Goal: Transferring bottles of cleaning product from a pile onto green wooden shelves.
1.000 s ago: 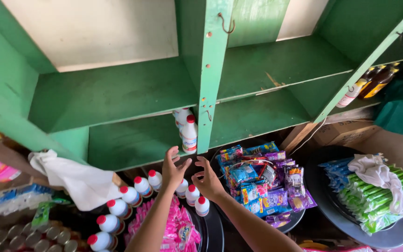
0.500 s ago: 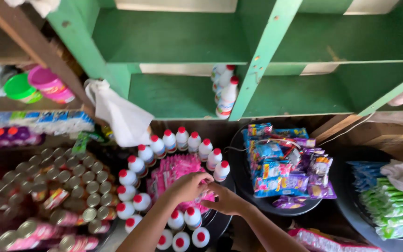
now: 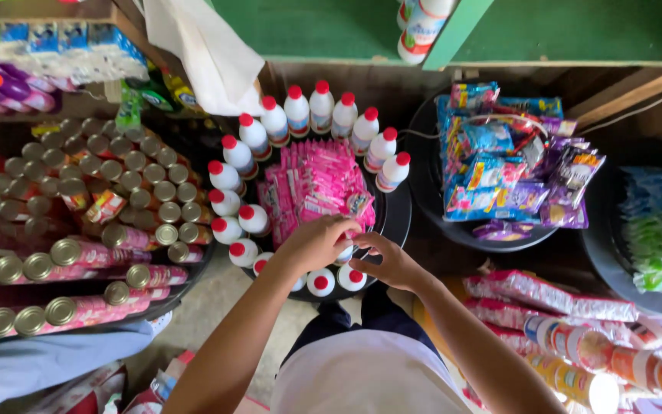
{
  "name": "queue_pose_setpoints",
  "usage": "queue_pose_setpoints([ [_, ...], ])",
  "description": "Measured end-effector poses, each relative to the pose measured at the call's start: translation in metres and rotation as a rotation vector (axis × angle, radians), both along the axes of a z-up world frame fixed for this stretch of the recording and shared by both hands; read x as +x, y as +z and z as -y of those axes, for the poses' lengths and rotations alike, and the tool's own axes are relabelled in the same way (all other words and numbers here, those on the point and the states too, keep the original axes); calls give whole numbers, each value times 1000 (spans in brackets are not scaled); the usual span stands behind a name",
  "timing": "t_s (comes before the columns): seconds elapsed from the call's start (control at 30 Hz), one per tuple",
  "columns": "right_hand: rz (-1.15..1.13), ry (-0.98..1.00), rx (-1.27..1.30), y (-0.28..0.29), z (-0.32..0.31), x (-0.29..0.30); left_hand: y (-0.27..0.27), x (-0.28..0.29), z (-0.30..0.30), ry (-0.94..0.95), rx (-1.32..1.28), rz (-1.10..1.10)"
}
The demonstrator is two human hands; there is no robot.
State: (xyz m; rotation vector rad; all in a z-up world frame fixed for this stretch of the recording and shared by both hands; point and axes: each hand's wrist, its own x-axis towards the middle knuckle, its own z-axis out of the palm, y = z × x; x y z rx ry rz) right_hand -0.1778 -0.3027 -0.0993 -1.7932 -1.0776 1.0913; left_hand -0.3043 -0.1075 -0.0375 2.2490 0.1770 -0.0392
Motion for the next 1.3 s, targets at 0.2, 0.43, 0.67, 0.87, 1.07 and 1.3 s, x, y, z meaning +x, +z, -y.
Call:
queue_pose_setpoints([
  [0.2,-25,2,37,8,-2,-16,-7,-16,0,9,19,106],
  [0.43,35,-178,-3,-5,-19,-21,-27,-14,6,86,250,155],
  [0.67,98,-180,-29,-18,-24,-21,-35,-12,7,68,312,68],
  [0.87,123,-128,-60,-22,-28,-18,-17,-3,6,87,220,228],
  [1.07,106,-166,-25,-17,-40,-8,28,10,-1,165,-1,238],
  [1.3,98,-170,-8,-5,-48,13,49,30,-16,242,-65,274],
])
